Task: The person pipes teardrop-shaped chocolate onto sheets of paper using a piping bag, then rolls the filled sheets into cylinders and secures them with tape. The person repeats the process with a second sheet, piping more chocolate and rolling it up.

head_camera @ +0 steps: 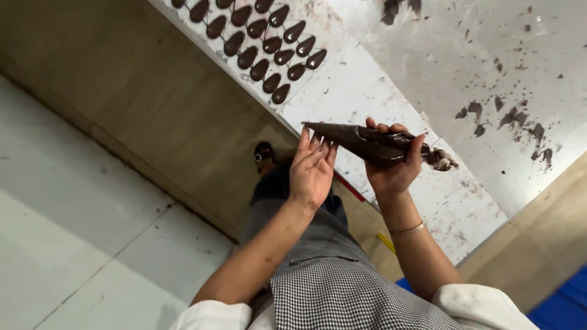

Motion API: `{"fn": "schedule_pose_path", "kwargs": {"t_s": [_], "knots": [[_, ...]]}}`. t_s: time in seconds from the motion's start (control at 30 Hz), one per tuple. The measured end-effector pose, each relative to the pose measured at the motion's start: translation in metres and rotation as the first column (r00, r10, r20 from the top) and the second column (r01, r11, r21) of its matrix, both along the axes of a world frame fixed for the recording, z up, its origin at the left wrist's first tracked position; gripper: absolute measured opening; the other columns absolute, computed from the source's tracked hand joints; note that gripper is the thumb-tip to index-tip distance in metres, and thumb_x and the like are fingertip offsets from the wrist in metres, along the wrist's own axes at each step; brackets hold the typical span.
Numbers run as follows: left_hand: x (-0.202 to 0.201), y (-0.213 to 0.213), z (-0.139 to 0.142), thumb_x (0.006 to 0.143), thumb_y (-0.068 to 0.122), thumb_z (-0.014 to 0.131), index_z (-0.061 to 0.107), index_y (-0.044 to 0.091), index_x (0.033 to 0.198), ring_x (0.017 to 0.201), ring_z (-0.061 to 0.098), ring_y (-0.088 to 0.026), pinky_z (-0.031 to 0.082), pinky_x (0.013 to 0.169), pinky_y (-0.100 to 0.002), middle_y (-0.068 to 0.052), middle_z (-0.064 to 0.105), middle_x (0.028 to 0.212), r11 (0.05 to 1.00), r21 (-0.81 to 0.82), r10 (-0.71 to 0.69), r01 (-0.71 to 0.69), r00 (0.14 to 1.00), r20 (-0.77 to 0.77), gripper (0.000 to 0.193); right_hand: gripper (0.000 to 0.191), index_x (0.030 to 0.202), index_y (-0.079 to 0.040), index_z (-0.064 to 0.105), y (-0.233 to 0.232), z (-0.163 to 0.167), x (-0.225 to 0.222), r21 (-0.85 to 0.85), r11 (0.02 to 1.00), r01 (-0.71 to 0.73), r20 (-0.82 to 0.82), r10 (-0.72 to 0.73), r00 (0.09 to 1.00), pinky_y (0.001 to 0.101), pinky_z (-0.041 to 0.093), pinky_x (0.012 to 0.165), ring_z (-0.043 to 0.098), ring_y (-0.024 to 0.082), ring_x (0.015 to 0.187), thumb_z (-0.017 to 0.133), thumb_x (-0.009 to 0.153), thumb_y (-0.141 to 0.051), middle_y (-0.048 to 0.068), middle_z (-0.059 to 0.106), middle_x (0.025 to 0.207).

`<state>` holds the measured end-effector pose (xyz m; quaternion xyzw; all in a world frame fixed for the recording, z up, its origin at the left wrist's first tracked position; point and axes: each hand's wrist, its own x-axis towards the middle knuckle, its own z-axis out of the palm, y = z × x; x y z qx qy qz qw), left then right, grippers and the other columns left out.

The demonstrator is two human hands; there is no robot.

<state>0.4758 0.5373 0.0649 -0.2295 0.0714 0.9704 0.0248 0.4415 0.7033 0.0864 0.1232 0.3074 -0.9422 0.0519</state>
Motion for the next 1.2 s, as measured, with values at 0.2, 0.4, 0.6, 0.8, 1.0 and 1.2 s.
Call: {"fn": "schedule_pose_path", "kwargs": {"t_s": [0.2, 0.4, 0.6, 0.8, 1.0, 1.2], "knots": [[-0.008, -0.003, -0.015, 0.097, -0.009, 0.036, 0.002, 0.011, 0.166, 0.149, 0.033, -0.021, 0.031, 0.124, -0.037, -0.006, 0.016, 0.170, 0.991, -0.122, -0.046, 0.047, 0.999, 0.016, 0.080, 0.058, 0.118, -0.008, 0.066, -0.025, -0.005, 0.007, 0.246, 0.969, 0.012, -0.166, 0.030, 0.986, 0.0572, 0.035, 0.131, 0.058, 0.038, 0.138, 0.034, 0.113, -0.056, 0.015, 0.071, 0.115], [-0.007, -0.012, -0.021, 0.096, -0.014, 0.034, 0.005, 0.010, 0.166, 0.150, 0.031, -0.021, 0.033, 0.121, -0.033, -0.008, 0.015, 0.172, 0.982, -0.143, -0.123, 0.125, 0.992, 0.022, 0.080, 0.063, 0.104, -0.004, 0.064, -0.037, -0.011, 0.004, 0.460, 0.887, 0.048, -0.258, 0.082, 0.963, 0.0576, 0.039, 0.124, 0.067, 0.036, 0.109, 0.030, 0.116, -0.056, 0.019, 0.071, 0.093], [-0.002, -0.020, -0.015, 0.089, -0.019, 0.033, 0.008, 0.011, 0.167, 0.149, 0.034, -0.020, 0.036, 0.117, -0.030, -0.006, 0.019, 0.171, 0.948, -0.224, -0.236, 0.228, 0.972, -0.009, 0.087, 0.074, 0.080, -0.003, 0.058, -0.036, -0.014, -0.001, 0.636, 0.764, 0.112, -0.360, 0.165, 0.918, 0.0543, 0.039, 0.123, 0.069, 0.035, 0.100, 0.026, 0.113, -0.060, 0.016, 0.065, 0.072], [-0.002, -0.028, -0.012, 0.088, -0.019, 0.033, 0.009, 0.010, 0.167, 0.147, 0.036, -0.021, 0.038, 0.113, -0.031, -0.006, 0.022, 0.170, 0.944, -0.183, -0.284, 0.276, 0.958, -0.020, 0.088, 0.078, 0.068, -0.005, 0.053, -0.041, -0.014, -0.006, 0.719, 0.673, 0.174, -0.417, 0.218, 0.882, 0.0507, 0.042, 0.116, 0.068, 0.031, 0.092, 0.024, 0.111, -0.064, 0.014, 0.063, 0.071], [-0.003, -0.035, -0.010, 0.088, -0.017, 0.032, 0.008, 0.009, 0.167, 0.147, 0.037, -0.020, 0.038, 0.118, -0.032, -0.006, 0.022, 0.169, 0.942, -0.150, -0.310, 0.300, 0.950, -0.044, 0.087, 0.077, 0.066, -0.008, 0.048, -0.047, -0.004, -0.004, 0.777, 0.592, 0.212, -0.422, 0.241, 0.874, 0.0471, 0.044, 0.114, 0.067, 0.029, 0.094, 0.023, 0.109, -0.066, 0.011, 0.062, 0.069], [-0.004, -0.036, -0.005, 0.088, -0.018, 0.031, 0.006, 0.010, 0.166, 0.148, 0.036, -0.021, 0.038, 0.117, -0.032, -0.006, 0.019, 0.170, 0.923, -0.189, -0.346, 0.335, 0.938, -0.028, 0.087, 0.072, 0.069, -0.008, 0.046, -0.049, -0.001, -0.005, 0.758, 0.621, 0.198, -0.416, 0.228, 0.880, 0.0466, 0.043, 0.114, 0.065, 0.028, 0.097, 0.025, 0.110, -0.063, 0.011, 0.061, 0.070]]}}
